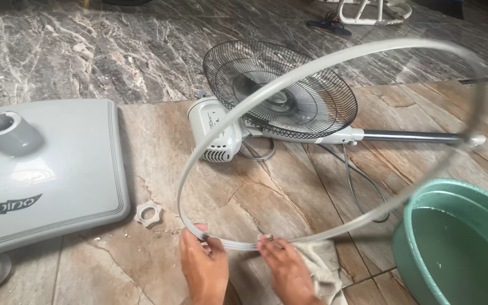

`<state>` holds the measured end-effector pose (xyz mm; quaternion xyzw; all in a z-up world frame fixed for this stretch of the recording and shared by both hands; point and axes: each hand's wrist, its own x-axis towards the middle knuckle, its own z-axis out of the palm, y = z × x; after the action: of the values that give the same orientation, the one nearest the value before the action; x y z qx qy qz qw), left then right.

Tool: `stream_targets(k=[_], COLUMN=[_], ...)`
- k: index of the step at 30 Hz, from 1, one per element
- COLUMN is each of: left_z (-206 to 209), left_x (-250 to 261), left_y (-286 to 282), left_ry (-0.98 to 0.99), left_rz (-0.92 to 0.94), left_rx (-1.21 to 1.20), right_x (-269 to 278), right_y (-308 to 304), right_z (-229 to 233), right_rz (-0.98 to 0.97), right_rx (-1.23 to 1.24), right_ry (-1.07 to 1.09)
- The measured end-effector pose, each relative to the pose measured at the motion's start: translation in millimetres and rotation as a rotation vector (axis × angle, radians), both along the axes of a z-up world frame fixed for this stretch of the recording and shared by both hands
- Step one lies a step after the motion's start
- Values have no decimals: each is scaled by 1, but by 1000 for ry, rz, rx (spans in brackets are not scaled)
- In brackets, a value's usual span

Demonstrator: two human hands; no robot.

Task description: The person wipes a small transparent fan cap and a long flexible fan tube with a cloth on the floor. They handle each part individually, wiping surfaces and edges, then place the parts back down.

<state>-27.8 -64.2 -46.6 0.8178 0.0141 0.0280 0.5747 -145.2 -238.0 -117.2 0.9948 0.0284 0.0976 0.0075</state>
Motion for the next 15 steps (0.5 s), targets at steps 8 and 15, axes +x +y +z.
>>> stream_targets(k=[8,15], left_z=[11,30], left_x=[34,20], left_y=[59,51], left_ry=[-60,-75], left_rz=[50,20], left_rx=[32,-22], right_x=[-14,35], right_y=[-27,51], right_z=[5,25], right_rz=[-334,-206], right_rx=[121,794], right_ry=[-2,-381])
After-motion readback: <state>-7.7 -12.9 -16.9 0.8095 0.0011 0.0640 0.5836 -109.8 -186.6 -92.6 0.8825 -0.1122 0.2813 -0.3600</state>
